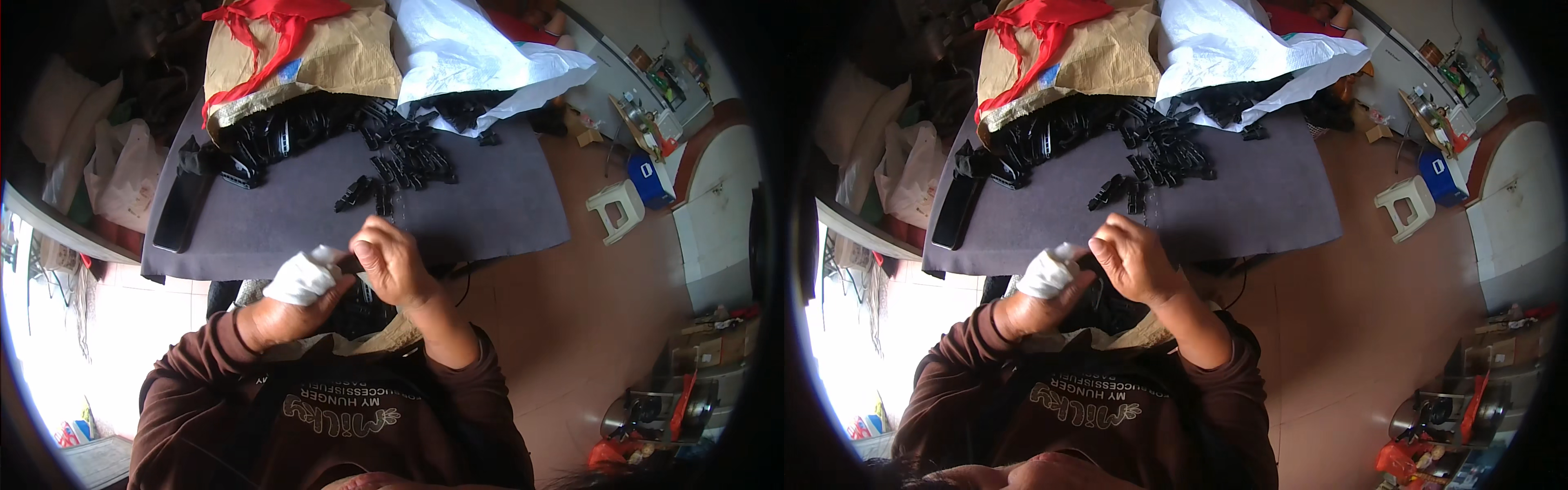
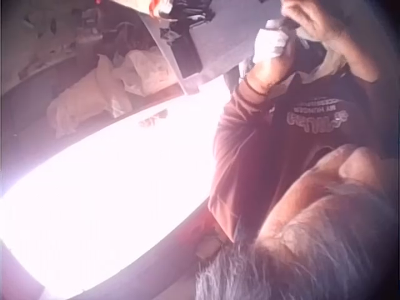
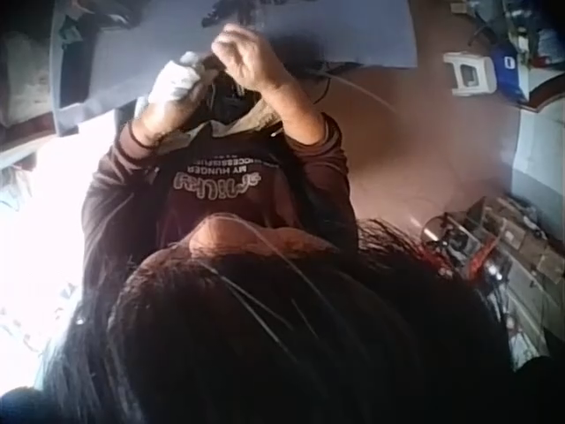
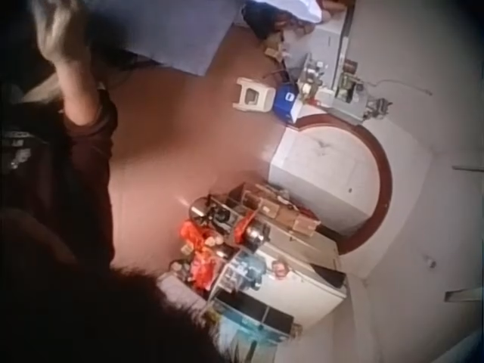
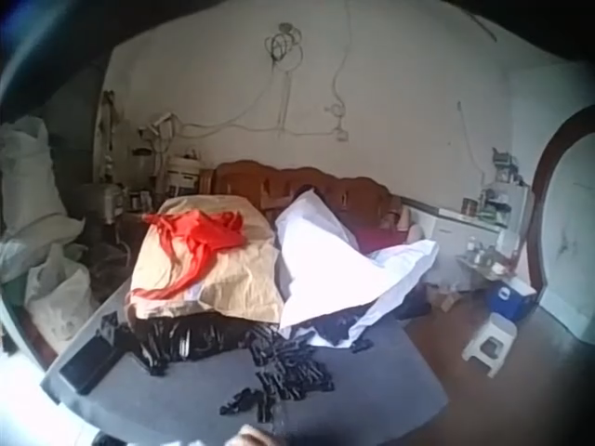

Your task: Sorting small black plastic parts from a pile on a low table.

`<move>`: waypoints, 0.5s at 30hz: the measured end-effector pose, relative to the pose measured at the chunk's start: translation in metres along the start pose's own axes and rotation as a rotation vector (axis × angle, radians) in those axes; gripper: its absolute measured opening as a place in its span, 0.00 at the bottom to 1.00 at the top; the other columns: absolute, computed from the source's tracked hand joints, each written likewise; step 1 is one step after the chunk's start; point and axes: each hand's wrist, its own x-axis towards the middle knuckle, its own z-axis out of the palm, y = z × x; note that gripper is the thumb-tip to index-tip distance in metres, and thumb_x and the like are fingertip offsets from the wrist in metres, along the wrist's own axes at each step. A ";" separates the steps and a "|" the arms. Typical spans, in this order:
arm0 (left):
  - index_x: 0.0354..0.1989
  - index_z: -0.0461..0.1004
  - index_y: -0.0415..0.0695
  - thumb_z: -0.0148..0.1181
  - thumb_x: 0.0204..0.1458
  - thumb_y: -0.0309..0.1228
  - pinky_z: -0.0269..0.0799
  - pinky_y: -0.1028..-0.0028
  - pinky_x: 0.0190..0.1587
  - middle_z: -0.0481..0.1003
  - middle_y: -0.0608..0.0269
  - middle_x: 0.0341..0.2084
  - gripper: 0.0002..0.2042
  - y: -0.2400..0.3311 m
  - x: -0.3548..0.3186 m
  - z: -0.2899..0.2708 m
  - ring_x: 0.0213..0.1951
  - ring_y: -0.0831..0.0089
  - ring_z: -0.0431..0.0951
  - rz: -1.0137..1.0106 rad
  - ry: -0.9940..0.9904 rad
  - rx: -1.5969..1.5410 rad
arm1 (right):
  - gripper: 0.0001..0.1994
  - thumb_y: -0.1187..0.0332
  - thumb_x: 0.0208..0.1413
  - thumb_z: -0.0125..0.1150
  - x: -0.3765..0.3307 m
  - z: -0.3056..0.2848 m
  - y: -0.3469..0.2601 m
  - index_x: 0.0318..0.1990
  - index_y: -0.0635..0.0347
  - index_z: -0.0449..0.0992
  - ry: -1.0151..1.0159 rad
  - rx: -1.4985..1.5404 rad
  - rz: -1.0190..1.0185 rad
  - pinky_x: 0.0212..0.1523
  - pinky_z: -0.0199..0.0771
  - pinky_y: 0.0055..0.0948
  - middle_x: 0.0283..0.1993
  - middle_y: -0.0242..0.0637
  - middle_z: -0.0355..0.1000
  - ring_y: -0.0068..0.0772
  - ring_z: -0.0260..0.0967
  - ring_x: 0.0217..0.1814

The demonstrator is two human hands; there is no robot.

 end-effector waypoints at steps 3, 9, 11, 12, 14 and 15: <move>0.30 0.73 0.37 0.58 0.53 0.23 0.65 0.64 0.25 0.71 0.52 0.25 0.03 -0.010 -0.001 -0.018 0.23 0.56 0.69 0.006 0.039 -0.133 | 0.12 0.65 0.56 0.62 0.007 -0.017 -0.015 0.38 0.67 0.72 -0.233 0.112 0.205 0.24 0.64 0.27 0.29 0.38 0.68 0.28 0.64 0.23; 0.51 0.69 0.34 0.62 0.52 0.42 0.71 0.69 0.40 0.75 0.49 0.36 0.25 -0.023 0.001 -0.067 0.34 0.60 0.77 0.023 -0.216 0.170 | 0.15 0.60 0.52 0.67 0.004 -0.028 -0.015 0.35 0.65 0.74 -0.512 0.035 0.258 0.25 0.68 0.21 0.29 0.36 0.70 0.24 0.65 0.23; 0.48 0.73 0.38 0.59 0.52 0.45 0.73 0.64 0.40 0.76 0.48 0.39 0.23 -0.044 0.007 -0.084 0.38 0.56 0.77 -0.340 -0.220 0.848 | 0.15 0.58 0.53 0.64 0.006 -0.027 -0.018 0.39 0.62 0.75 -0.332 -0.258 0.262 0.27 0.70 0.26 0.30 0.39 0.69 0.29 0.68 0.26; 0.42 0.76 0.40 0.61 0.49 0.43 0.73 0.66 0.38 0.77 0.53 0.38 0.19 -0.040 0.013 -0.088 0.38 0.60 0.77 -0.293 0.049 0.792 | 0.15 0.59 0.53 0.64 0.004 -0.026 -0.011 0.40 0.61 0.75 -0.197 -0.475 0.205 0.30 0.71 0.28 0.32 0.40 0.69 0.32 0.69 0.29; 0.34 0.77 0.42 0.62 0.48 0.42 0.73 0.66 0.36 0.77 0.57 0.36 0.15 -0.078 0.010 -0.099 0.36 0.59 0.77 -0.171 0.137 0.924 | 0.15 0.64 0.52 0.63 0.006 -0.022 0.000 0.45 0.61 0.74 -0.096 -0.744 0.174 0.38 0.72 0.34 0.38 0.42 0.69 0.42 0.69 0.36; 0.29 0.75 0.45 0.62 0.48 0.41 0.73 0.66 0.33 0.76 0.60 0.31 0.12 -0.089 0.012 -0.100 0.34 0.60 0.76 0.045 0.221 0.936 | 0.15 0.64 0.52 0.63 0.005 -0.020 0.005 0.45 0.61 0.74 -0.093 -0.744 0.174 0.38 0.72 0.34 0.38 0.42 0.69 0.42 0.69 0.36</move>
